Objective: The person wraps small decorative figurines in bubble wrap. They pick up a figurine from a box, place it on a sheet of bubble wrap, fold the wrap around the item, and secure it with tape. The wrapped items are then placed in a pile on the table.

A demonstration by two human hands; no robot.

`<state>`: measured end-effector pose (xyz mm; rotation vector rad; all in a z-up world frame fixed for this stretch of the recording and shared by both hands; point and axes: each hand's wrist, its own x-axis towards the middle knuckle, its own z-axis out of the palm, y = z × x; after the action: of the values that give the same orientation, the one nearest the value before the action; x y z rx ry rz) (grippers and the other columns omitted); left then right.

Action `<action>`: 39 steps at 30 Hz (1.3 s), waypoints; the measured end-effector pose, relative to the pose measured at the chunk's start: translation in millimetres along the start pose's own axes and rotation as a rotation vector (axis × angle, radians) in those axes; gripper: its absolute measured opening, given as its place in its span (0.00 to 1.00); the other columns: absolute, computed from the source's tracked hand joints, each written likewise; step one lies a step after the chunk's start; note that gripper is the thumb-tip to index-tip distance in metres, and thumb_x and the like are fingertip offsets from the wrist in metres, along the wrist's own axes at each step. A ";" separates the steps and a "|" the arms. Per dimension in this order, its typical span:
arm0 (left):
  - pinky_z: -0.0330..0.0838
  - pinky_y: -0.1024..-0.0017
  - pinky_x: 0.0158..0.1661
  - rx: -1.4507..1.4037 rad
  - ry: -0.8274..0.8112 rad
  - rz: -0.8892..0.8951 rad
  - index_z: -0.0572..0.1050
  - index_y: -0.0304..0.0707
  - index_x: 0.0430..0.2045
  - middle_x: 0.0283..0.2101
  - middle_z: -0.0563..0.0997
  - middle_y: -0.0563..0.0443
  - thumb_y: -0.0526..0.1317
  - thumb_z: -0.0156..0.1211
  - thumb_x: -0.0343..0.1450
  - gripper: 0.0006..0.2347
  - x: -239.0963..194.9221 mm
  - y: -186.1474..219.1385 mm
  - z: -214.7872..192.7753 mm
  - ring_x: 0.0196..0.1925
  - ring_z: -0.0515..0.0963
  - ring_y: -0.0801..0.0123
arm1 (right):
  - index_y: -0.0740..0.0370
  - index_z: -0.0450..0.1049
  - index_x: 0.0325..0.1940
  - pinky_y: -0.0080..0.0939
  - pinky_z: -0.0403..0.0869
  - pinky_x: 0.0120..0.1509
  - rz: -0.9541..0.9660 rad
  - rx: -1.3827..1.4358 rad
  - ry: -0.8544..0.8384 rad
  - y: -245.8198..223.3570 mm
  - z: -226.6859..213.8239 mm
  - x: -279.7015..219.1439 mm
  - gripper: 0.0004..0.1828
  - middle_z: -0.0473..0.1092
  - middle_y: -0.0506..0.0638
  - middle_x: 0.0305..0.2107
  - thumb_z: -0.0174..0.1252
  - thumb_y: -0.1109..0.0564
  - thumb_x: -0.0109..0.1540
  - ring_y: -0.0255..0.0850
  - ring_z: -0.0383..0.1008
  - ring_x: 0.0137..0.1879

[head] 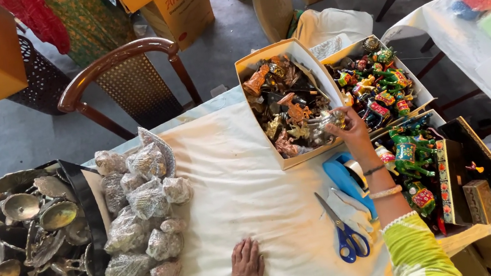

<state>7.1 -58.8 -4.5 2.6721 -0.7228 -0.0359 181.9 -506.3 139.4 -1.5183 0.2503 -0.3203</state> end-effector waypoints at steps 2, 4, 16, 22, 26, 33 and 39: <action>0.51 0.54 0.67 0.005 -0.003 -0.001 0.68 0.38 0.59 0.65 0.66 0.41 0.45 0.51 0.73 0.20 -0.3 -0.4 1.5 0.68 0.61 0.49 | 0.56 0.72 0.57 0.32 0.76 0.51 0.002 0.041 -0.008 0.5 7.5 -16.1 0.22 0.71 0.42 0.40 0.68 0.58 0.60 0.31 0.72 0.46; 0.51 0.54 0.67 0.011 -0.006 0.000 0.68 0.39 0.59 0.65 0.66 0.41 0.45 0.51 0.73 0.20 -0.1 -1.2 3.0 0.68 0.60 0.49 | 0.55 0.71 0.56 0.34 0.77 0.54 0.004 0.083 -0.014 4.0 17.4 -35.4 0.21 0.72 0.42 0.42 0.68 0.57 0.60 0.30 0.73 0.48; 0.50 0.53 0.67 0.048 -0.015 0.017 0.67 0.36 0.59 0.65 0.66 0.40 0.45 0.50 0.73 0.21 -2.3 -2.9 6.8 0.68 0.61 0.50 | 0.58 0.63 0.51 0.44 0.75 0.51 0.386 -0.624 -0.420 97.7 100.2 -122.5 0.34 0.74 0.57 0.40 0.74 0.41 0.53 0.45 0.75 0.48; 0.53 0.53 0.67 -0.011 0.024 0.014 0.68 0.36 0.59 0.65 0.67 0.40 0.43 0.53 0.72 0.20 2.0 -2.3 2.6 0.67 0.62 0.48 | 0.59 0.67 0.54 0.47 0.75 0.54 0.218 -0.584 -0.298 112.5 111.0 -113.5 0.30 0.74 0.56 0.46 0.69 0.42 0.57 0.51 0.77 0.49; 0.55 0.51 0.67 0.012 0.033 0.027 0.69 0.35 0.58 0.64 0.69 0.39 0.43 0.54 0.72 0.20 -4.3 -1.6 3.3 0.67 0.63 0.47 | 0.59 0.68 0.61 0.48 0.70 0.62 -0.037 -0.580 -0.324 105.1 99.0 -129.3 0.27 0.69 0.57 0.53 0.64 0.49 0.61 0.55 0.70 0.58; 0.55 0.52 0.68 0.002 0.072 0.039 0.70 0.35 0.58 0.64 0.69 0.40 0.43 0.54 0.72 0.20 -0.3 1.7 -4.4 0.67 0.64 0.49 | 0.54 0.71 0.58 0.53 0.62 0.71 -0.308 -1.050 -0.172 62.8 28.1 -200.6 0.24 0.66 0.54 0.58 0.65 0.56 0.57 0.55 0.63 0.67; 0.55 0.53 0.67 0.016 0.062 0.014 0.70 0.37 0.58 0.64 0.68 0.41 0.43 0.53 0.73 0.19 -1.4 3.9 -5.4 0.67 0.63 0.49 | 0.55 0.67 0.66 0.54 0.67 0.62 -0.229 -1.176 -0.224 57.5 -39.5 -266.5 0.31 0.66 0.58 0.54 0.62 0.59 0.58 0.57 0.65 0.59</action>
<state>4.6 -59.4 1.8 2.6701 -0.7256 0.0568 -77.9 -446.5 70.3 -2.7364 0.0679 -0.1677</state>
